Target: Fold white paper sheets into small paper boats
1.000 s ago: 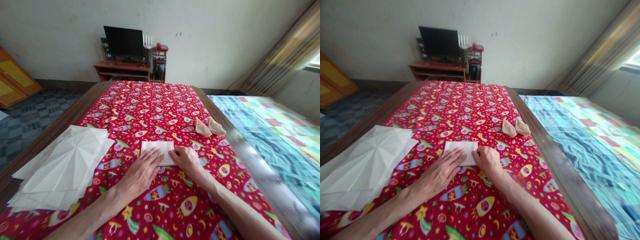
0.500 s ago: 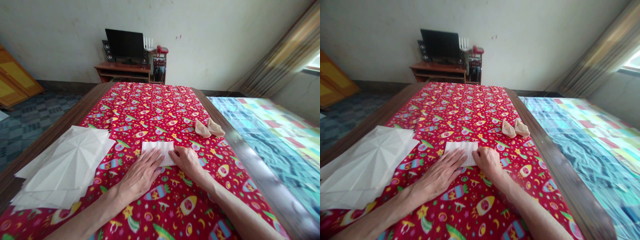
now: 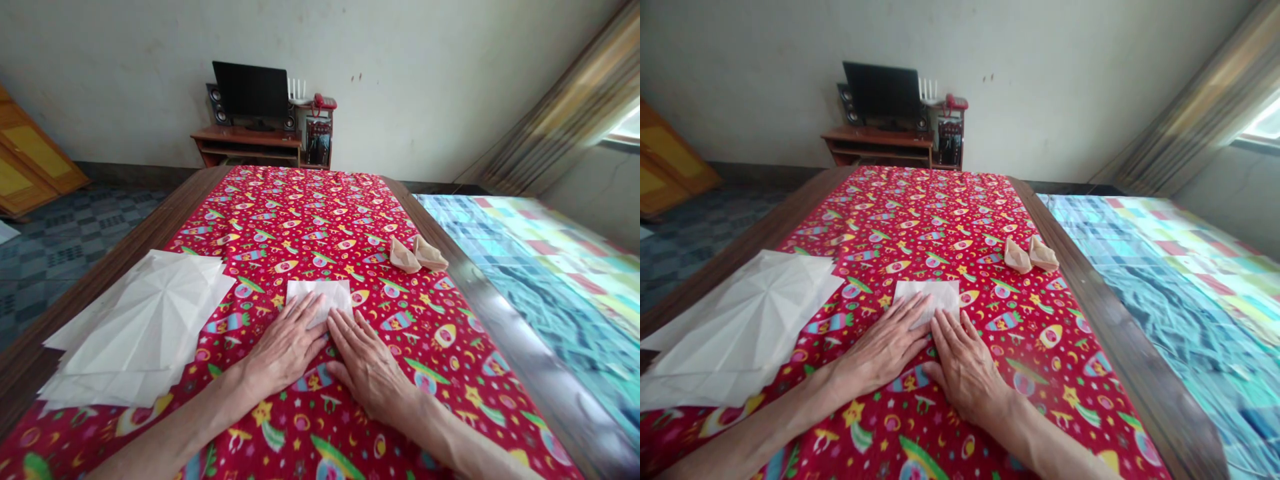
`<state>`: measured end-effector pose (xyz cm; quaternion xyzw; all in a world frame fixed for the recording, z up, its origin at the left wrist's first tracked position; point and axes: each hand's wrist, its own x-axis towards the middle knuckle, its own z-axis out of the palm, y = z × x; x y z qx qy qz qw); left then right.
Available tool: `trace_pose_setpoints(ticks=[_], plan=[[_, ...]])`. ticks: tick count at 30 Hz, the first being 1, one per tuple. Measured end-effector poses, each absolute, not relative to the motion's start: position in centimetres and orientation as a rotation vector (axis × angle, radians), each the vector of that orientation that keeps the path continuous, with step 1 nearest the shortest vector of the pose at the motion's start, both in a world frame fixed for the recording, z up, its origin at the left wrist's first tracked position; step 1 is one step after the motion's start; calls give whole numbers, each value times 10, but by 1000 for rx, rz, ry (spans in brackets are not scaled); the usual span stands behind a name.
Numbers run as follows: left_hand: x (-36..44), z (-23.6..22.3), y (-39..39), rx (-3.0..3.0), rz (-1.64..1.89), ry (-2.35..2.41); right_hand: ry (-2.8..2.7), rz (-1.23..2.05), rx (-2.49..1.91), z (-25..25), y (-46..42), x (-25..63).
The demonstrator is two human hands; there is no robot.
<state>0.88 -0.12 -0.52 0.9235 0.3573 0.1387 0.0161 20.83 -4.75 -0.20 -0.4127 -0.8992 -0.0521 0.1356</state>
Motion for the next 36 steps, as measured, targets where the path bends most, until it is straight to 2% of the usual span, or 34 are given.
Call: trace_pose_setpoints(ticks=[17,23,28,36], plan=[[-54,1,-23,2980,220,1213,-2579,-118,-1247,-1,-51,233],[-60,3,-22,2939,393,1238,-2513,-139,-1237,-1,-51,230],[-45,-2,-2,2885,620,1034,-2458,-287,-1245,0,-45,219],[-17,12,12,3039,516,986,-2561,-333,-1182,7,-20,182]])
